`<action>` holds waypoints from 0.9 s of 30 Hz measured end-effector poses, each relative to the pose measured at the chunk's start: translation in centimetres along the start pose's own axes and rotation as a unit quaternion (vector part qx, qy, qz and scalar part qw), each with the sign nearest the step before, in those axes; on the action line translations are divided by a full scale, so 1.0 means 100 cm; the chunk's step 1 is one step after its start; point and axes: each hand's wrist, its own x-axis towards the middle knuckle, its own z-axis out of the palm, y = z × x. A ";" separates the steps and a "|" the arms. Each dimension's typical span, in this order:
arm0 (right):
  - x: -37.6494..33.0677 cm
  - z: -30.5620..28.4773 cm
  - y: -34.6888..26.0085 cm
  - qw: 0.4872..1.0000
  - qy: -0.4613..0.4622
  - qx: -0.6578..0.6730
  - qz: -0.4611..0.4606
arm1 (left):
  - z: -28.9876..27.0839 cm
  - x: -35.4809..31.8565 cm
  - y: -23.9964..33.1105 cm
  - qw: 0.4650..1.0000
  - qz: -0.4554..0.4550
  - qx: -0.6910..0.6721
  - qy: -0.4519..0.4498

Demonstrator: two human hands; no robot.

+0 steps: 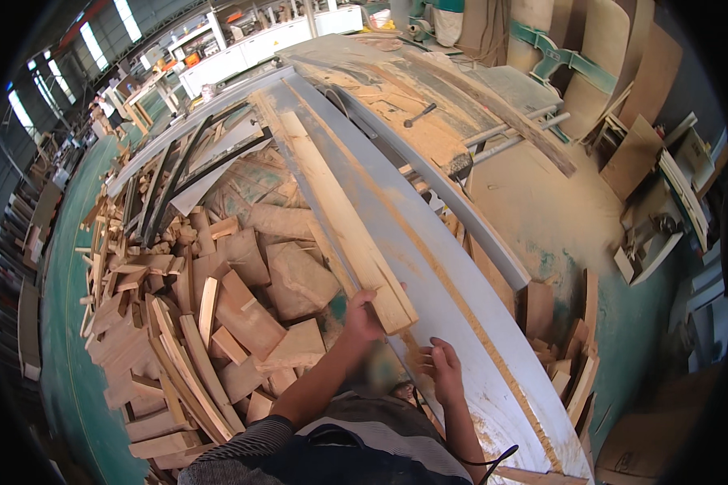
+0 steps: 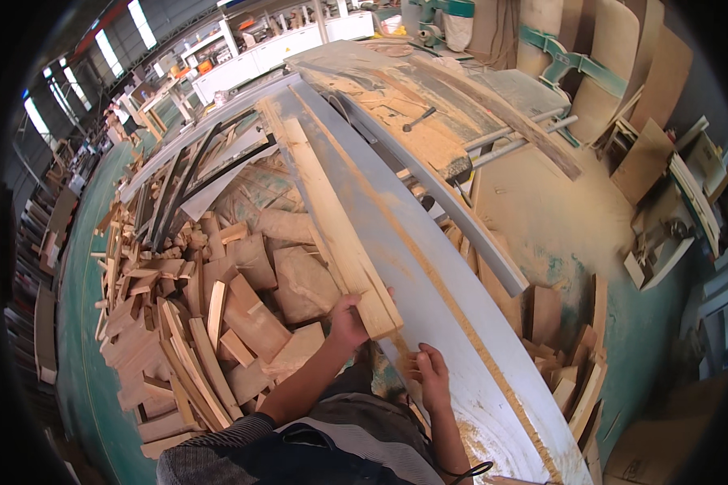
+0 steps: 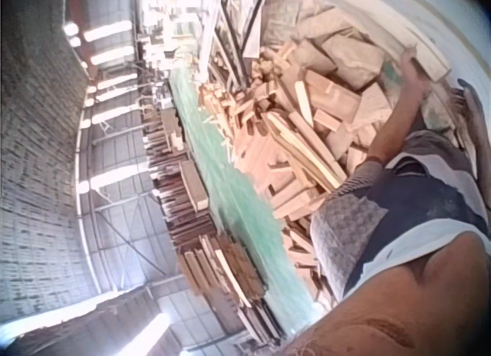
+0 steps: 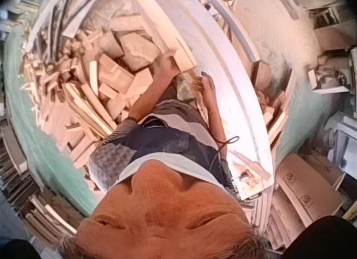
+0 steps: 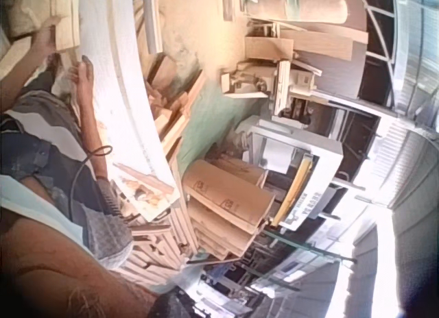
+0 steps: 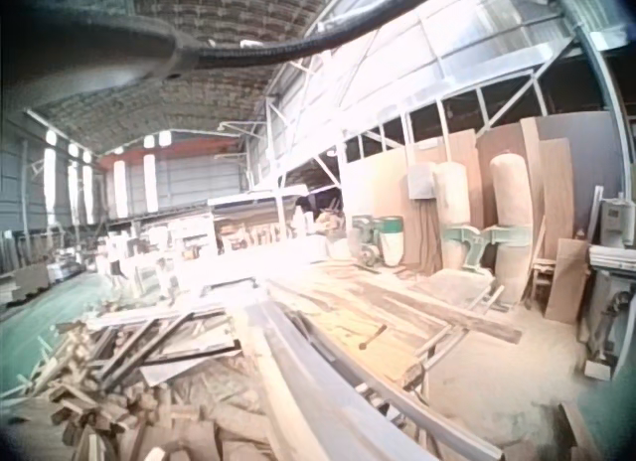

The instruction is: The person uses a table saw to cut long wooden planks into smaller pieces. They feed the wood through the saw, collect the cut pieces, and place them into a pile on the floor.

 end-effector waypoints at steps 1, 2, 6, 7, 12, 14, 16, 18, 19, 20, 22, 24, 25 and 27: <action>0.009 0.010 -0.003 0.999 -0.030 0.039 0.017 | 0.000 0.001 -0.002 1.000 -0.003 -0.011 -0.009; 0.017 0.017 -0.003 0.994 -0.061 0.088 0.031 | 0.001 0.001 -0.004 1.000 -0.006 -0.021 -0.019; 0.050 0.041 -0.001 0.981 -0.079 0.162 0.076 | -0.021 0.004 -0.002 0.995 -0.082 0.043 0.028; 0.057 0.043 -0.001 0.990 -0.045 0.106 0.081 | -0.033 0.007 0.002 0.977 -0.128 0.159 0.055; 0.090 0.028 0.027 0.992 0.127 -0.008 0.021 | -0.055 0.012 0.077 0.808 -0.127 0.562 0.121; 0.094 0.027 0.029 0.990 0.138 -0.015 0.021 | -0.091 0.035 0.119 0.758 -0.017 0.603 0.250; 0.094 0.021 0.035 0.983 0.169 -0.065 0.011 | -0.106 0.064 0.154 0.766 0.100 0.567 0.285; 0.096 0.028 0.038 0.981 0.171 -0.092 -0.012 | -0.151 0.108 0.203 0.797 0.158 0.512 0.279; 0.096 0.031 0.037 0.982 0.166 -0.085 -0.011 | -0.175 0.130 0.219 0.789 0.177 0.503 0.306; 0.097 0.032 0.036 0.983 0.163 -0.079 -0.012 | -0.199 0.153 0.236 0.780 0.196 0.494 0.331; 0.098 0.027 0.039 0.978 0.198 -0.067 -0.018 | -0.180 0.198 0.252 0.756 0.187 0.505 0.372; 0.100 0.028 0.040 0.978 0.200 -0.061 -0.013 | -0.180 0.217 0.261 0.738 0.148 0.512 0.415; 0.101 0.022 0.045 0.976 0.205 -0.066 -0.024 | -0.183 0.227 0.256 0.731 0.121 0.513 0.434; 0.100 0.009 0.054 0.968 0.233 -0.077 -0.046 | -0.153 0.224 0.243 0.740 0.090 0.498 0.443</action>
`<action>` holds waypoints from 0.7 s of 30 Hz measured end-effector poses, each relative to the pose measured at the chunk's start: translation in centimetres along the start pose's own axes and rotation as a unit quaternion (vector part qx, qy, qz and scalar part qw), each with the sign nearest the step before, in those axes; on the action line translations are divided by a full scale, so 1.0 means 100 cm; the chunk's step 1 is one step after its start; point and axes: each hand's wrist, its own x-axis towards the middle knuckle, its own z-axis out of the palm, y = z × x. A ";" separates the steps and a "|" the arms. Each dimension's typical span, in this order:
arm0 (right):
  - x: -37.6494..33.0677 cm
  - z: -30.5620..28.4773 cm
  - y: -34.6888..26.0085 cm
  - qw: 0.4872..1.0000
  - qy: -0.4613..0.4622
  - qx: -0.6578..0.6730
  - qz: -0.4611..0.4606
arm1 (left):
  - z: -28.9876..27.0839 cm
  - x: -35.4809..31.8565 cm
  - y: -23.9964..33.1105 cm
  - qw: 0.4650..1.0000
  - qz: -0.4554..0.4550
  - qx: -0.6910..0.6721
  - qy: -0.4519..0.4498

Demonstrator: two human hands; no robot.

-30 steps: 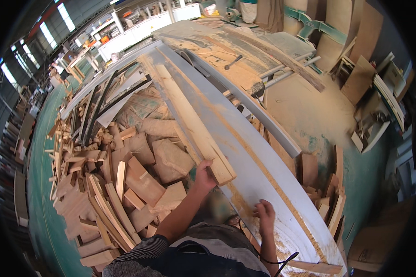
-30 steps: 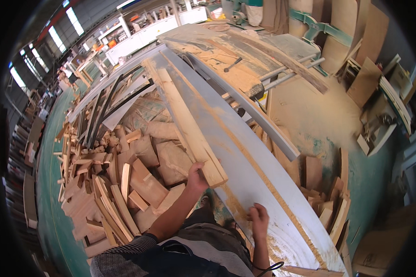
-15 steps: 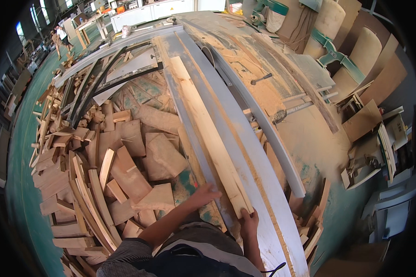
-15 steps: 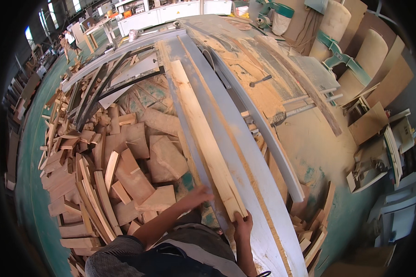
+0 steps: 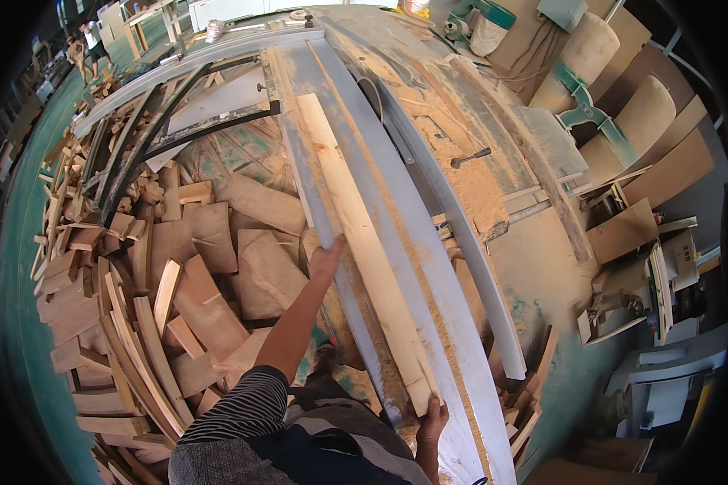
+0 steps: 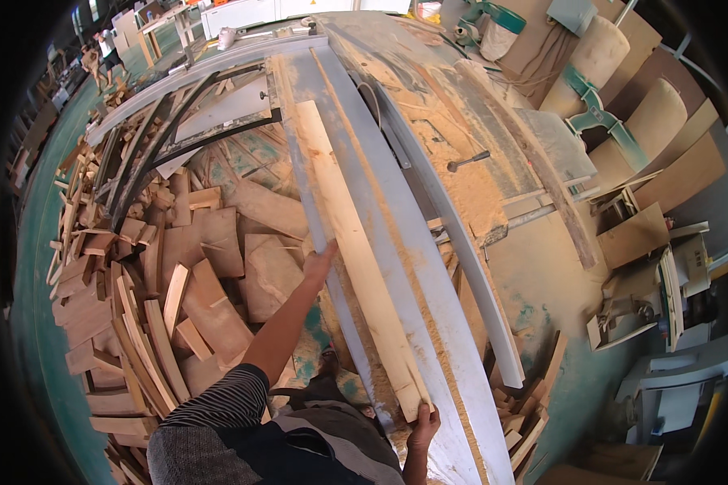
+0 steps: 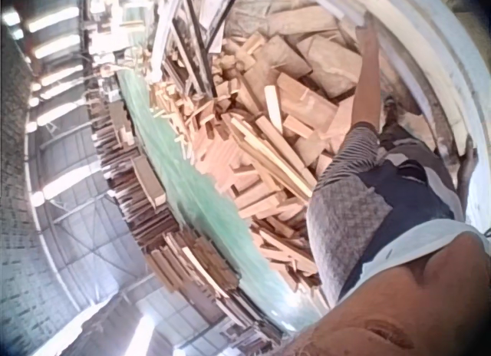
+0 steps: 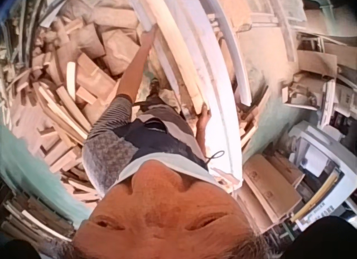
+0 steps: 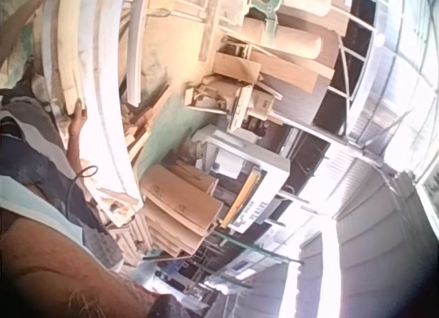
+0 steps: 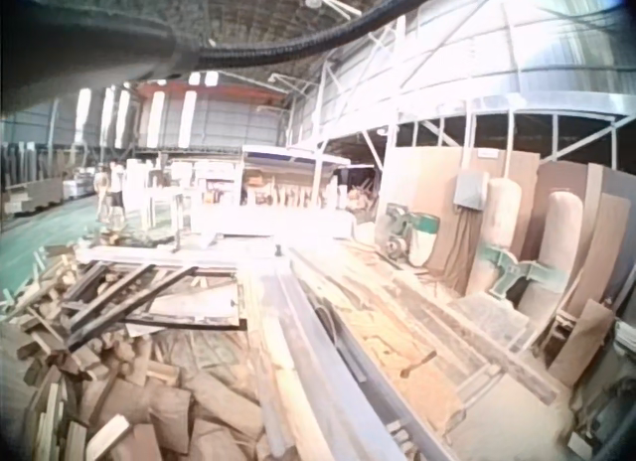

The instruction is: The person uses a table saw to cut long wooden planks into smaller pieces. They feed the wood through the saw, collect the cut pieces, and place them into a pile on the floor.

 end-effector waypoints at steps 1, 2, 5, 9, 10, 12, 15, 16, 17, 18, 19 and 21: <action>-0.001 0.004 0.000 1.000 0.004 -0.002 -0.009 | -0.008 -0.011 0.009 1.000 -0.016 -0.001 0.005; -0.002 0.008 -0.004 1.000 0.010 -0.013 -0.006 | -0.010 -0.012 0.009 1.000 -0.012 0.008 0.013; 0.000 0.005 -0.006 1.000 -0.002 -0.012 0.019 | -0.016 -0.014 0.010 0.999 -0.010 0.032 0.026; 0.001 -0.001 -0.004 0.999 -0.015 -0.027 0.013 | -0.018 -0.018 0.011 0.999 -0.010 0.041 0.026; -0.002 0.003 -0.013 0.999 -0.025 -0.027 0.018 | -0.018 -0.018 0.010 0.999 -0.008 0.043 0.029; -0.005 0.007 -0.020 0.999 -0.034 -0.027 0.023 | -0.018 -0.018 0.008 0.998 -0.003 0.051 0.040; -0.009 0.001 -0.020 0.999 -0.034 -0.024 0.024 | -0.014 -0.018 0.003 0.998 -0.017 0.057 0.033; -0.008 -0.004 -0.017 0.999 -0.038 -0.024 0.024 | -0.012 -0.019 0.002 0.998 -0.025 0.058 0.029; -0.007 -0.010 -0.014 0.999 -0.041 -0.023 0.024 | -0.010 -0.021 0.001 0.998 -0.026 0.050 0.026; -0.006 -0.018 -0.008 0.999 -0.043 -0.021 0.020 | -0.008 -0.024 -0.001 0.998 -0.027 0.043 0.022; -0.004 -0.028 -0.001 0.999 -0.046 -0.019 0.015 | -0.006 -0.028 -0.004 0.999 -0.028 0.035 0.020; -0.006 -0.032 -0.003 0.998 -0.060 -0.018 0.016 | -0.006 -0.023 -0.024 0.999 -0.019 0.032 0.034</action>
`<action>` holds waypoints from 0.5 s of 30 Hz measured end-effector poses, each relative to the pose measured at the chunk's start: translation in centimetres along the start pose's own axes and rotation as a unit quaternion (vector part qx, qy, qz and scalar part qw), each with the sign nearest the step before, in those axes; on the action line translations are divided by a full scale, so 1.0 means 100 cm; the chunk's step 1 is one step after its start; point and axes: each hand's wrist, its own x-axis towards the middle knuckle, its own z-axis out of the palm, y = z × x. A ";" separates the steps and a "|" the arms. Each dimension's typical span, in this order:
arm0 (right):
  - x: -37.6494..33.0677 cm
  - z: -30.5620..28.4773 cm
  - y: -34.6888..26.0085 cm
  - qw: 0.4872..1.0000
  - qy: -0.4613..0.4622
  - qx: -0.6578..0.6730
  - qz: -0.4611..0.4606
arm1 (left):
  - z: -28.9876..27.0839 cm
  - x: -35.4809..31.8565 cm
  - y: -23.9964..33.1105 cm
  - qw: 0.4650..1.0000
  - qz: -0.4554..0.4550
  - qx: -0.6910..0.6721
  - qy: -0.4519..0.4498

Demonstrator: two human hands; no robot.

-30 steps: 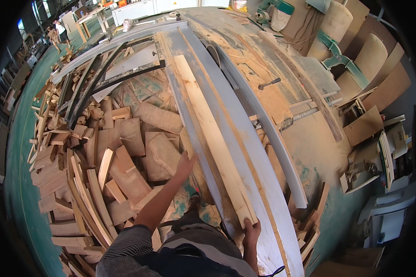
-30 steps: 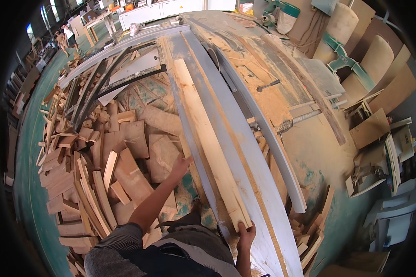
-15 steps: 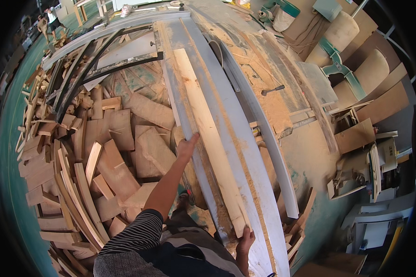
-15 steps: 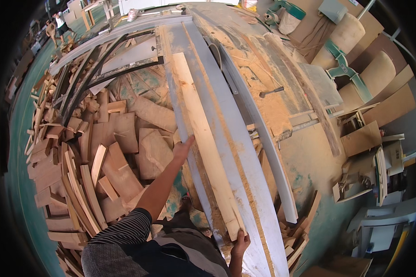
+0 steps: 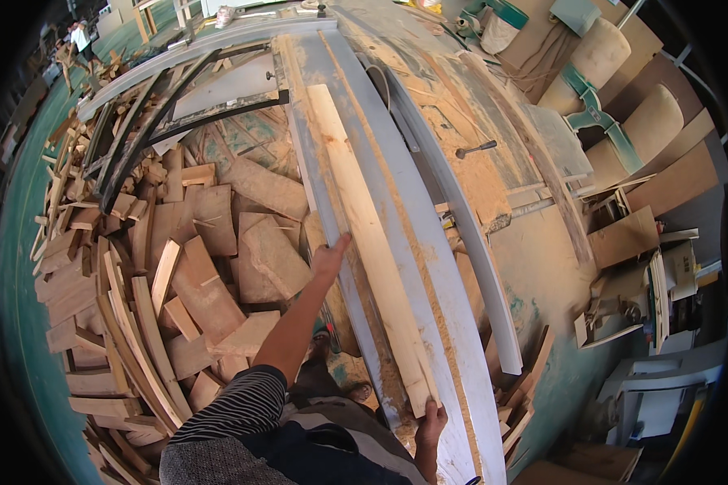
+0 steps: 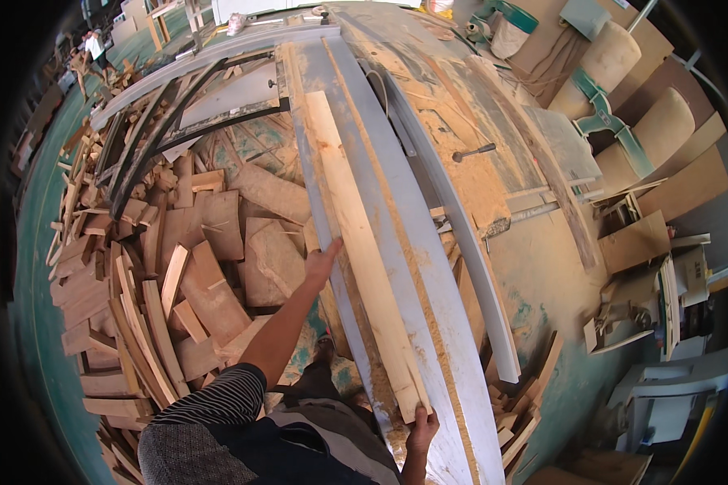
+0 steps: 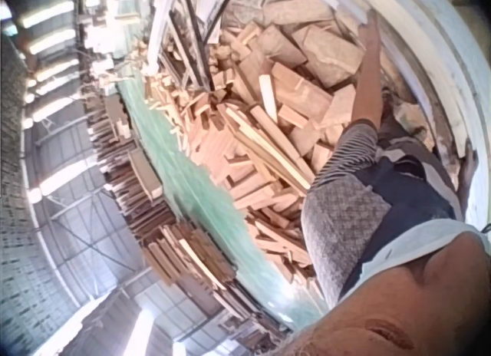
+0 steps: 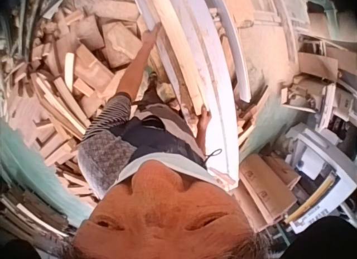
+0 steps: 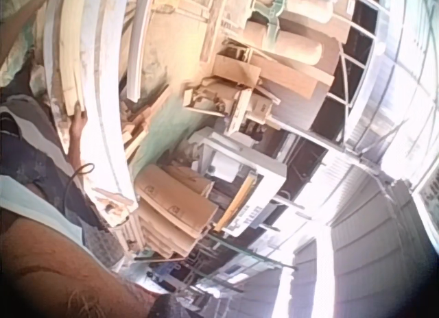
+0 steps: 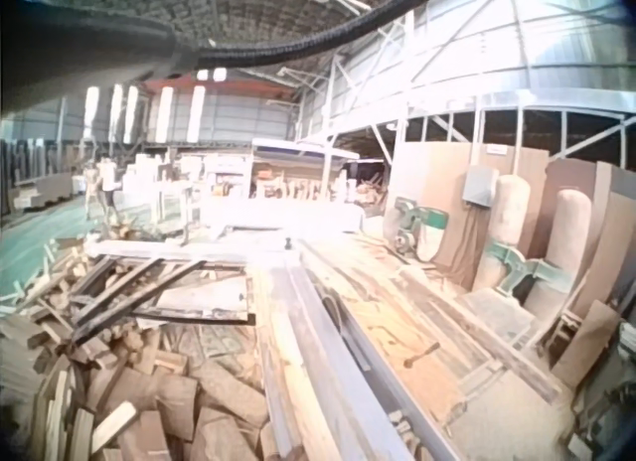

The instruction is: The person uses a table saw to cut long wooden planks into smaller pieces. They feed the wood through the saw, collect the cut pieces, and place them into a pile on the floor.

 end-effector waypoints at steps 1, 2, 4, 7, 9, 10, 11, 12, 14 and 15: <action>-0.006 0.000 -0.007 1.000 -0.002 0.000 0.003 | 0.002 -0.003 -0.004 1.000 0.006 0.000 0.003; -0.010 -0.001 -0.011 1.000 -0.004 0.000 0.006 | 0.004 -0.007 -0.008 1.000 0.008 0.004 0.006; -0.014 -0.017 -0.001 1.000 -0.006 0.003 0.001 | 0.008 -0.020 -0.013 1.000 0.012 0.013 0.010; -0.022 -0.046 0.015 1.000 0.006 0.008 0.003 | 0.011 -0.049 -0.016 1.000 0.011 0.021 -0.011; -0.027 -0.062 0.020 1.000 0.011 0.019 0.011 | 0.014 -0.064 -0.024 1.000 0.018 0.015 -0.012; -0.033 -0.068 0.017 0.999 0.012 0.028 0.020 | 0.012 -0.072 -0.028 1.000 0.021 0.014 -0.013; -0.039 -0.073 0.017 0.999 0.012 0.037 0.028 | 0.011 -0.080 -0.031 1.000 0.018 0.019 -0.010; -0.044 -0.079 0.020 0.998 0.018 0.050 0.026 | 0.010 -0.089 -0.034 1.000 0.016 0.023 -0.008; -0.053 -0.095 0.024 0.997 0.031 0.072 0.019 | 0.013 -0.110 -0.037 1.000 0.011 0.025 -0.016; -0.057 -0.103 0.024 0.997 0.031 0.073 0.022 | 0.014 -0.119 -0.038 0.999 0.009 0.023 -0.025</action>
